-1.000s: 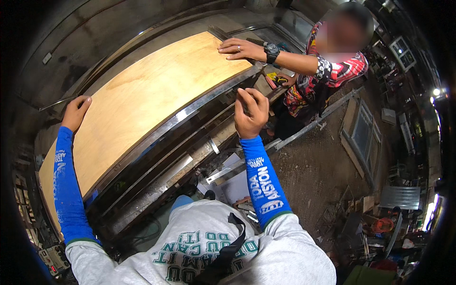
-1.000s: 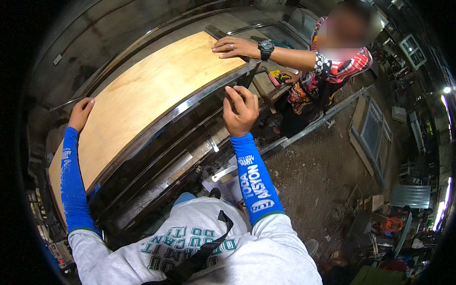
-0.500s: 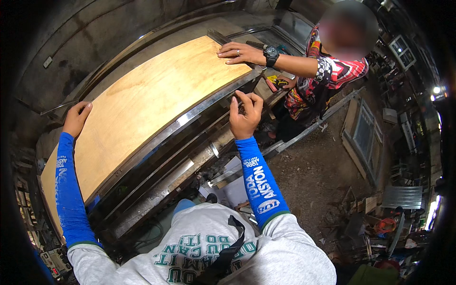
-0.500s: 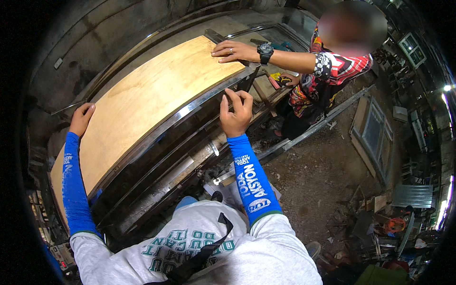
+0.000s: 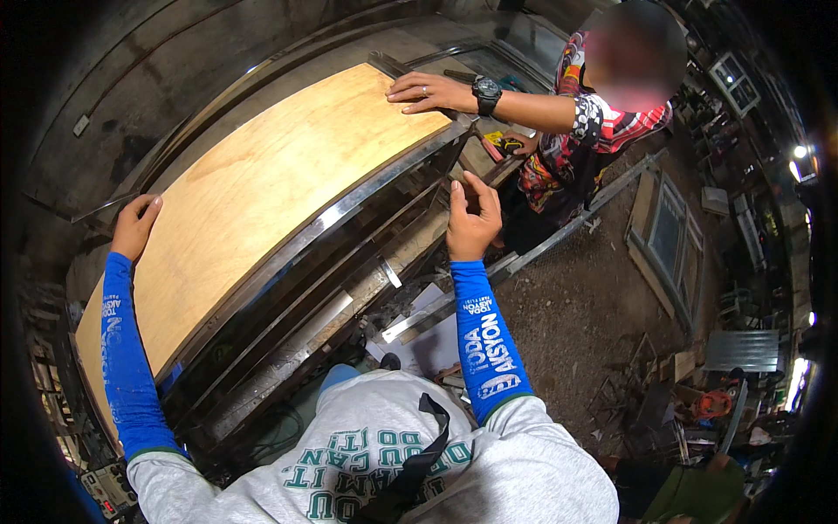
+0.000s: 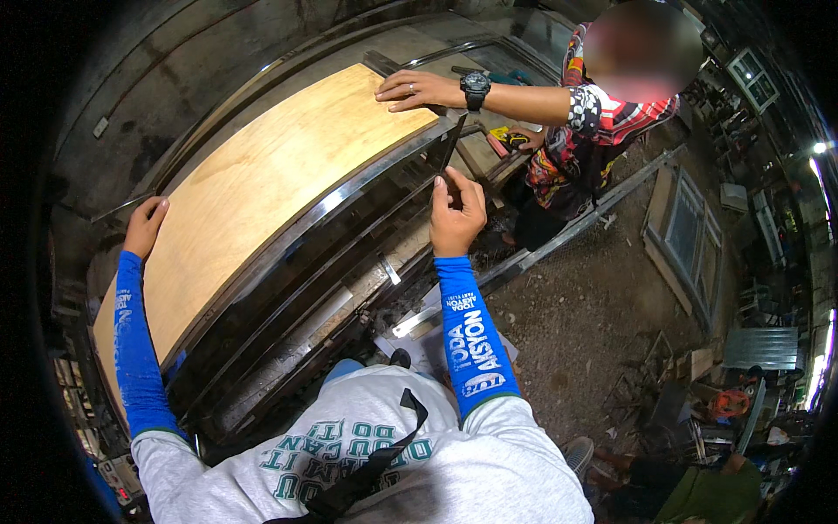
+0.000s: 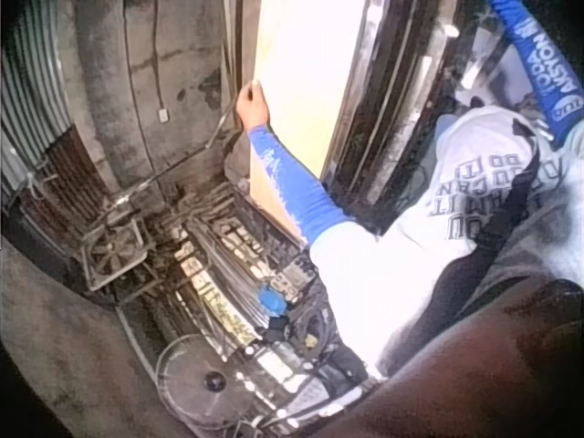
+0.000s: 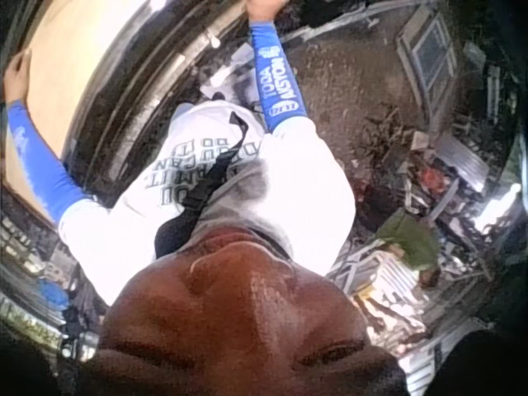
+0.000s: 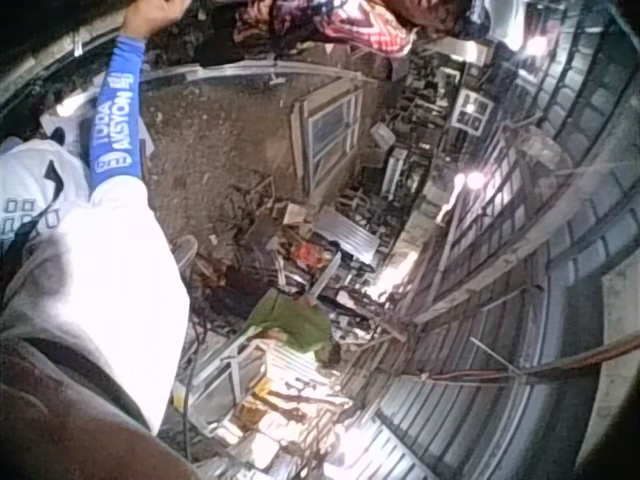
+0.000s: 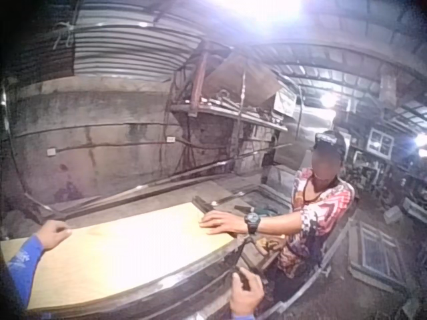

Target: The person positions a plywood sheet on a metal frame, then places and adjusts multiple metal bars and a small wooden block on the frame. They use a tape measure to check dimensions while another person assists nearby.

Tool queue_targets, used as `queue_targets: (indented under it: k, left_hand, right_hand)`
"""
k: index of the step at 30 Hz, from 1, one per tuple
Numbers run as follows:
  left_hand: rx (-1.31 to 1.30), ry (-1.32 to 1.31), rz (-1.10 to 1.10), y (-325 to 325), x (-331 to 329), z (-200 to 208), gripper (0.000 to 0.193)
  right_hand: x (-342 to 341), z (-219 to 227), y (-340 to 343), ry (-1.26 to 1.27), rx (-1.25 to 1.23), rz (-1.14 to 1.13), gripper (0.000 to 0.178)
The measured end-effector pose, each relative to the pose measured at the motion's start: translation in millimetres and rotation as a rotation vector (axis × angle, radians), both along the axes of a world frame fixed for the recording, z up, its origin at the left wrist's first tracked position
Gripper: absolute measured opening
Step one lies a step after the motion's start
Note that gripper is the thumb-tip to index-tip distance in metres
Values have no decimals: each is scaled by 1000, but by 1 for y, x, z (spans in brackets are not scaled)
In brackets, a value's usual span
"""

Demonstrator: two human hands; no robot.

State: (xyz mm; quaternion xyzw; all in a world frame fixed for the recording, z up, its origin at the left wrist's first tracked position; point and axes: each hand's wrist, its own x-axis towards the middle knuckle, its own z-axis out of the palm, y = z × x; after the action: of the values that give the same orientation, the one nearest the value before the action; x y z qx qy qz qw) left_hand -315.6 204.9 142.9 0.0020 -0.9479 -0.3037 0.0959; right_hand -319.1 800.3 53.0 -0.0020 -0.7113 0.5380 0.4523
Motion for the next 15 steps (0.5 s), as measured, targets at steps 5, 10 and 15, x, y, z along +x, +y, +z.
queue_targets:
  k: [5, 10, 15]
  left_hand:
    - [-51, 27, 2, 1, 0, 1, 41]
    - [-26, 16, -12, -2, 0, -1, 41]
    - [-11, 16, -16, -1, -4, -3, 40]
  right_hand:
    - [4, 3, -4, -63, -8, -11, 23]
    - [5, 6, -8, -55, 6, -7, 23]
    - [2, 6, -5, -82, 54, -27, 22]
